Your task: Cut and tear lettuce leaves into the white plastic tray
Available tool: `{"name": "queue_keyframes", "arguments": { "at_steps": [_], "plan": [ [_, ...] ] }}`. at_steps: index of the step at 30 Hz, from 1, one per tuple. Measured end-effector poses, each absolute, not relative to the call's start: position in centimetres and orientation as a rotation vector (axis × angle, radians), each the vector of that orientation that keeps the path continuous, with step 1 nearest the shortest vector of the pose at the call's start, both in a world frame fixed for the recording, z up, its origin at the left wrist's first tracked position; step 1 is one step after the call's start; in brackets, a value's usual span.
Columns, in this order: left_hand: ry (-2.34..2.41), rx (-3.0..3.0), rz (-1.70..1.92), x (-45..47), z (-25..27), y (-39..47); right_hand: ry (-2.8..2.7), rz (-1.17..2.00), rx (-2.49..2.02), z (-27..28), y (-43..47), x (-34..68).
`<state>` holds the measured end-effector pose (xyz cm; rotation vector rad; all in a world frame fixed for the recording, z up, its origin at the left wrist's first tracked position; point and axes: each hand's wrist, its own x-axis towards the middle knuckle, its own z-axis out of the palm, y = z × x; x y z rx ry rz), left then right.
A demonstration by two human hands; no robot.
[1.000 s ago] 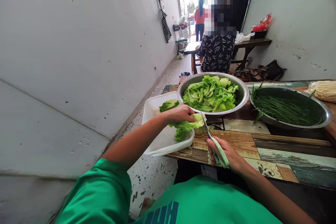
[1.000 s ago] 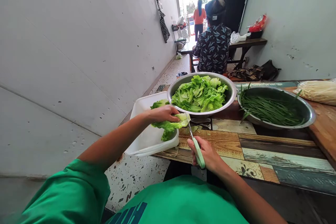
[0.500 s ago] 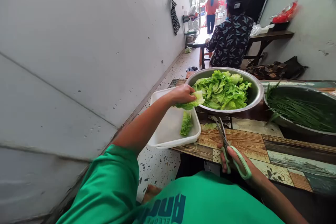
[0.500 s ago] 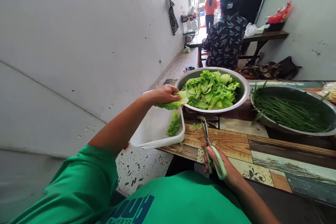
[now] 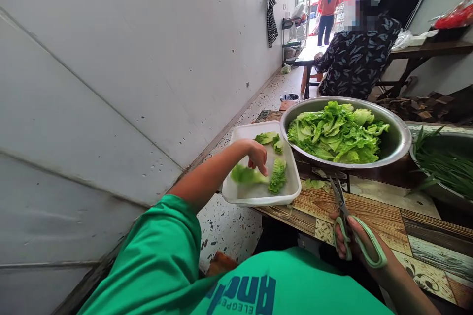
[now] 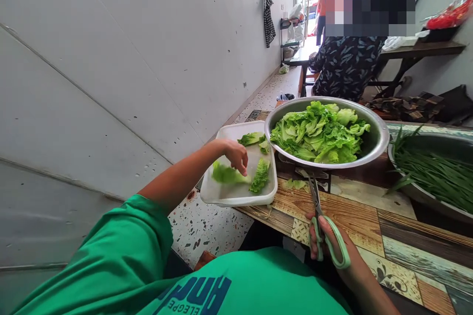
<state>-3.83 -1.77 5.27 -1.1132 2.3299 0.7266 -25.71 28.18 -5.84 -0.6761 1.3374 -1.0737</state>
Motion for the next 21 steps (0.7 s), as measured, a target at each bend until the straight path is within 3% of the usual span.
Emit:
{"name": "queue_keyframes", "arguments": {
  "at_steps": [11, 21],
  "plan": [
    [2.378, -1.347, 0.764, -6.8, -1.5, 2.1, 1.333, -1.05, -0.718, -5.4, 28.4, -25.5],
    [2.255, -1.589, 1.887, -3.4, 2.4, 2.4, 1.322, -0.962, -0.875, -3.3, 27.1, -24.2]
  ]
}}
